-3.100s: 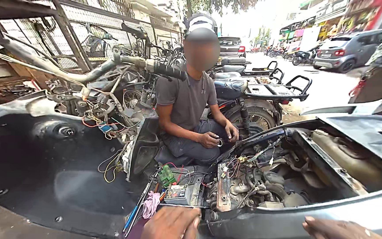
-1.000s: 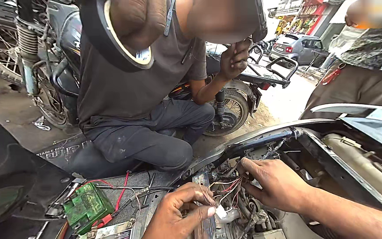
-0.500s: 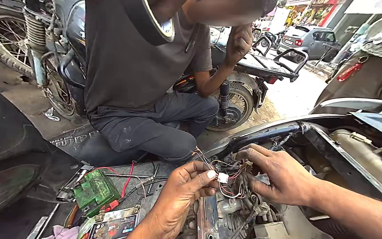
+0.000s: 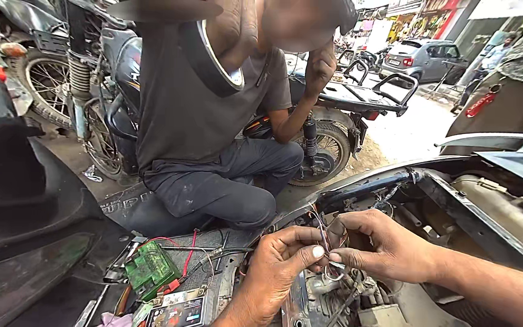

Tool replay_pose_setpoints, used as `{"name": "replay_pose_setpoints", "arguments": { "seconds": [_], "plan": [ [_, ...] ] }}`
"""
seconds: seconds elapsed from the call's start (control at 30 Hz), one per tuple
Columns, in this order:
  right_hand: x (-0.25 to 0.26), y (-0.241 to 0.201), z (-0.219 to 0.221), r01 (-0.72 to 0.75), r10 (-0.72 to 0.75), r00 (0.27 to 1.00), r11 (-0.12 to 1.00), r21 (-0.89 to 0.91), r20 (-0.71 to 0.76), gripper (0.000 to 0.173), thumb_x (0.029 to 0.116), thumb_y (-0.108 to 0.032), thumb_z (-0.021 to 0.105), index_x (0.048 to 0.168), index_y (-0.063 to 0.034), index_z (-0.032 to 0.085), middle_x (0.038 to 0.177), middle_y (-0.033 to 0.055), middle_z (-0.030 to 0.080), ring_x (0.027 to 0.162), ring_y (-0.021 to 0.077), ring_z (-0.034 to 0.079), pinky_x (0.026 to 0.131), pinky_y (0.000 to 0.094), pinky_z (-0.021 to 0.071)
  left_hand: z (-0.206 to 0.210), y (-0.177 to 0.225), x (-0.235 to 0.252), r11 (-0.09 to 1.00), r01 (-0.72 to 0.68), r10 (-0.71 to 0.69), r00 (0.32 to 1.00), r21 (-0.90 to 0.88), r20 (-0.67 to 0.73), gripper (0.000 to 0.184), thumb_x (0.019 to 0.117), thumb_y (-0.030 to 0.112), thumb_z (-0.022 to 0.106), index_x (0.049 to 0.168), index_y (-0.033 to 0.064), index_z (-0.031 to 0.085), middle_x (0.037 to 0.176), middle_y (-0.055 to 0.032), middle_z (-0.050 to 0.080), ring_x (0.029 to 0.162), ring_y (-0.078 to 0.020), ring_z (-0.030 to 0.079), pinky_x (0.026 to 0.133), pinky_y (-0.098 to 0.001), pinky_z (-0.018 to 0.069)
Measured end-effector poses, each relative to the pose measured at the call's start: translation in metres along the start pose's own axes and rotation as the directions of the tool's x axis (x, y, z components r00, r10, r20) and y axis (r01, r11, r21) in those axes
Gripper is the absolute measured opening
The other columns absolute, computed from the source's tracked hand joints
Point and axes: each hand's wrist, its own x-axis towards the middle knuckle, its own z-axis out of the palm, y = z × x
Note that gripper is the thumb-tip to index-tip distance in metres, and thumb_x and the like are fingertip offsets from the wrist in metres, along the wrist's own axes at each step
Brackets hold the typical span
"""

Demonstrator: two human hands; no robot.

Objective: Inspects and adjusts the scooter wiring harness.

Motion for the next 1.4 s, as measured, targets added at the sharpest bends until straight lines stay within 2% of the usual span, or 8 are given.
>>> {"name": "replay_pose_setpoints", "arguments": {
  "seconds": [0.17,0.33,0.43,0.57,0.8,0.9,1.03,1.4],
  "plan": [
    [-0.001,0.001,-0.007,-0.069,0.054,0.995,0.980,0.184,0.082,0.017,0.0971,-0.027,0.073,0.100,-0.0104,0.071,0.073,0.0013,0.066,0.059,0.0099,0.058,0.053,0.0246,0.0481,0.009,0.000,0.000,0.999,0.004,-0.006,0.998,-0.047,-0.056,0.041,0.0926,-0.002,0.072,0.131,0.0015,0.059,0.103,-0.0287,0.070,0.086,-0.0388,0.073,0.081,-0.0470,0.0642],
    [-0.002,0.007,-0.013,-0.077,0.039,0.991,0.947,0.313,0.124,0.019,0.1022,-0.025,0.066,0.105,-0.0057,0.066,0.081,0.0084,0.067,0.067,0.0159,0.063,0.061,0.0287,0.0540,0.009,-0.005,-0.001,0.999,-0.026,0.024,0.997,-0.036,-0.078,0.022,0.0935,0.002,0.073,0.113,-0.0059,0.067,0.101,-0.0262,0.070,0.081,-0.0317,0.072,0.075,-0.0408,0.0641],
    [-0.003,0.005,-0.011,-0.082,0.035,0.990,0.930,0.359,0.135,0.020,0.1046,-0.024,0.062,0.107,-0.0041,0.066,0.085,0.0088,0.066,0.070,0.0154,0.063,0.063,0.0272,0.0546,0.007,-0.005,-0.002,1.000,-0.027,0.027,0.998,-0.011,-0.053,0.020,0.0952,0.005,0.072,0.111,-0.0065,0.071,0.101,-0.0243,0.071,0.081,-0.0281,0.072,0.075,-0.0382,0.0637],
    [-0.004,0.005,-0.006,-0.082,0.037,0.990,0.934,0.347,0.133,0.021,0.1045,-0.025,0.062,0.108,-0.0043,0.066,0.087,0.0087,0.067,0.071,0.0159,0.064,0.064,0.0280,0.0566,0.006,-0.003,-0.003,0.999,-0.017,0.019,0.999,0.041,-0.045,0.022,0.0976,0.012,0.070,0.113,-0.0042,0.074,0.097,-0.0225,0.072,0.080,-0.0272,0.071,0.077,-0.0374,0.0627],
    [-0.004,0.007,-0.001,-0.048,0.012,0.991,0.959,0.279,0.131,0.019,0.1002,-0.022,0.070,0.101,-0.0031,0.073,0.084,0.0068,0.074,0.071,0.0157,0.071,0.066,0.0299,0.0623,0.007,-0.010,0.001,0.968,-0.052,0.072,0.995,0.247,-0.072,0.017,0.0925,0.022,0.079,0.097,0.0051,0.078,0.101,-0.0105,0.071,0.083,-0.0213,0.069,0.072,-0.0331,0.0617],
    [-0.005,0.008,0.000,-0.026,-0.002,0.995,0.957,0.289,0.097,0.018,0.1001,-0.020,0.070,0.102,-0.0028,0.073,0.085,0.0076,0.074,0.071,0.0169,0.072,0.067,0.0304,0.0628,0.003,-0.008,-0.001,0.977,-0.012,0.023,0.999,0.214,-0.050,0.020,0.0977,0.021,0.072,0.099,0.0020,0.077,0.100,-0.0131,0.071,0.082,-0.0228,0.070,0.074,-0.0344,0.0615],
    [-0.004,0.004,0.001,0.001,-0.009,1.000,0.951,0.310,0.024,0.015,0.0979,-0.014,0.072,0.106,-0.0016,0.073,0.091,0.0101,0.075,0.075,0.0204,0.074,0.070,0.0329,0.0653,-0.004,-0.008,0.001,0.946,-0.009,0.008,1.000,0.323,0.004,0.021,0.0982,0.025,0.071,0.102,0.0073,0.080,0.103,-0.0078,0.072,0.086,-0.0195,0.070,0.076,-0.0324,0.0613],
    [-0.004,0.000,-0.001,0.013,-0.016,1.000,0.970,0.241,0.009,0.014,0.0995,-0.023,0.067,0.104,-0.0093,0.067,0.084,0.0052,0.069,0.072,0.0148,0.066,0.063,0.0281,0.0571,0.007,-0.005,0.002,0.996,0.007,-0.004,0.999,0.094,-0.036,0.016,0.0913,0.015,0.078,0.099,0.0013,0.075,0.097,-0.0142,0.069,0.077,-0.0197,0.065,0.069,-0.0307,0.0569]
  ]
}}
